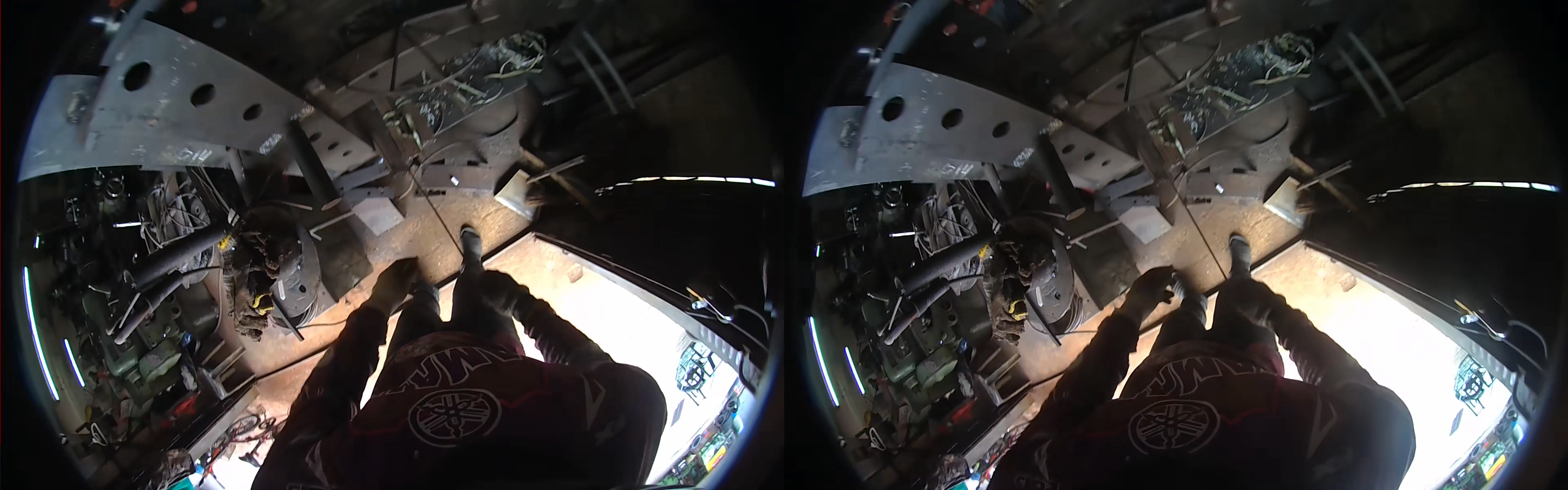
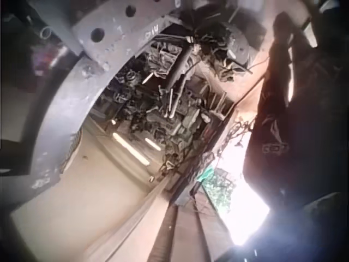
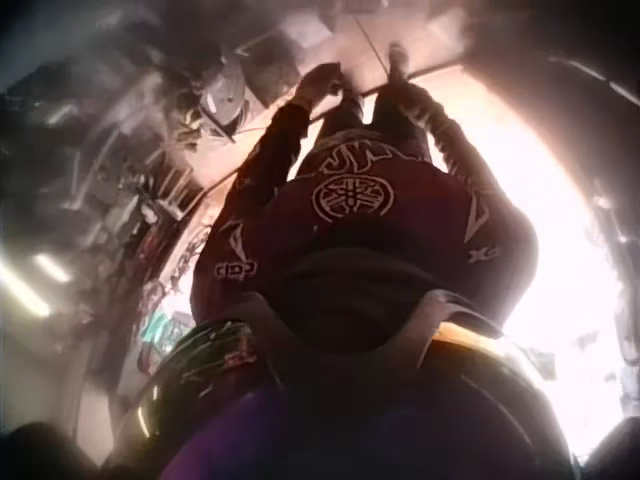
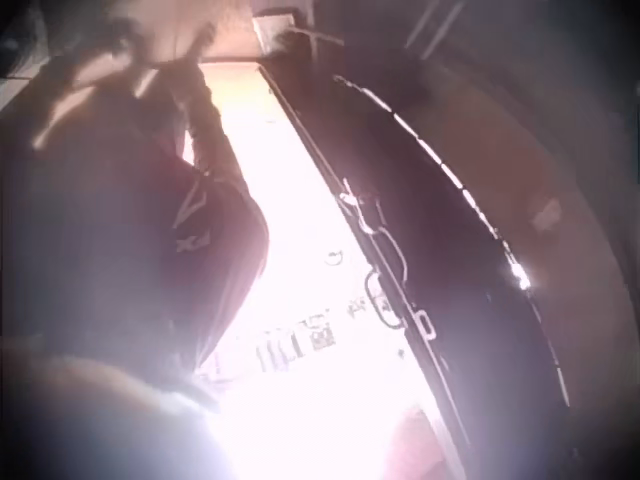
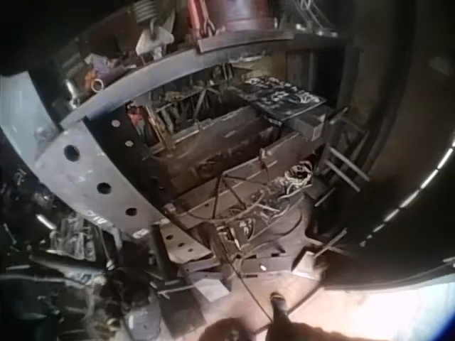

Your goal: The person straightens thin metal rods by hand and using the edge of a heavy metal frame, repeatedly inserting the rods into narrow slots and applying leverage.

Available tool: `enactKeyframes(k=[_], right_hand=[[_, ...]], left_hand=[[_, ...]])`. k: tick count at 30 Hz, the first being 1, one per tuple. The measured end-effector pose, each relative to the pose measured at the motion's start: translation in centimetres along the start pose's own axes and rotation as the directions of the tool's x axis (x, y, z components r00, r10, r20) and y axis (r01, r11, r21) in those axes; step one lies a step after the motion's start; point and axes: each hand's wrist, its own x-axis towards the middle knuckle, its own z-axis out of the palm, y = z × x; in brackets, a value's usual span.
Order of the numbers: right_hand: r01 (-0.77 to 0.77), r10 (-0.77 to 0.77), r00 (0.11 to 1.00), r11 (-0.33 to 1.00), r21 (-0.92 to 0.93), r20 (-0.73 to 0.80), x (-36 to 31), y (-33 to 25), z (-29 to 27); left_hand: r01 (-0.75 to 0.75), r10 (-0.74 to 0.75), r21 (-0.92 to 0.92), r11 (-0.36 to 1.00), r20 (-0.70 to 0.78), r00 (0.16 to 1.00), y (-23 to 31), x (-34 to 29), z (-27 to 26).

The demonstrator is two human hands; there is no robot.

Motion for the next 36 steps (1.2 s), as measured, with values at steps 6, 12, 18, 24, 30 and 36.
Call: enactKeyframes(k=[6, 12, 18, 24, 30, 36], right_hand=[[0.102, -0.075, 0.990, 0.967, -0.234, 0.119, -7.9, -1.5, -3.8], [-0.113, 0.151, 0.983, 0.942, -0.315, 0.100, -15.2, -1.6, -5.0], [-0.376, 0.416, 0.863, 0.908, 0.188, -0.285, -19.0, -0.5, -6.6], [0.166, 0.474, 0.863, 0.057, 0.985, -0.173, -13.0, 0.1, -8.3], [-0.018, 0.160, 0.753, 0.975, 0.223, -0.639, -9.1, 2.7, -10.1], [0.043, -0.064, 0.771, 0.998, -0.049, -0.634, -6.6, -0.7, -19.0]], left_hand=[[0.344, -0.273, -0.417, 0.841, 0.222, 0.936, 7.3, 6.0, 7.0], [0.326, -0.136, -0.257, 0.910, 0.558, 0.819, 10.8, 3.0, 11.5], [-0.006, -0.102, 0.139, 0.990, 0.752, 0.652, 14.5, -2.1, 19.0], [-0.166, 0.224, -0.163, 0.973, 0.846, 0.484, 17.5, -3.2, 23.2], [-0.762, 0.474, 0.385, 0.521, 0.612, 0.633, 25.0, -6.1, 17.4], [-0.792, 0.915, 0.563, 0.236, 0.144, 0.376, 30.0, -5.9, 8.9]])
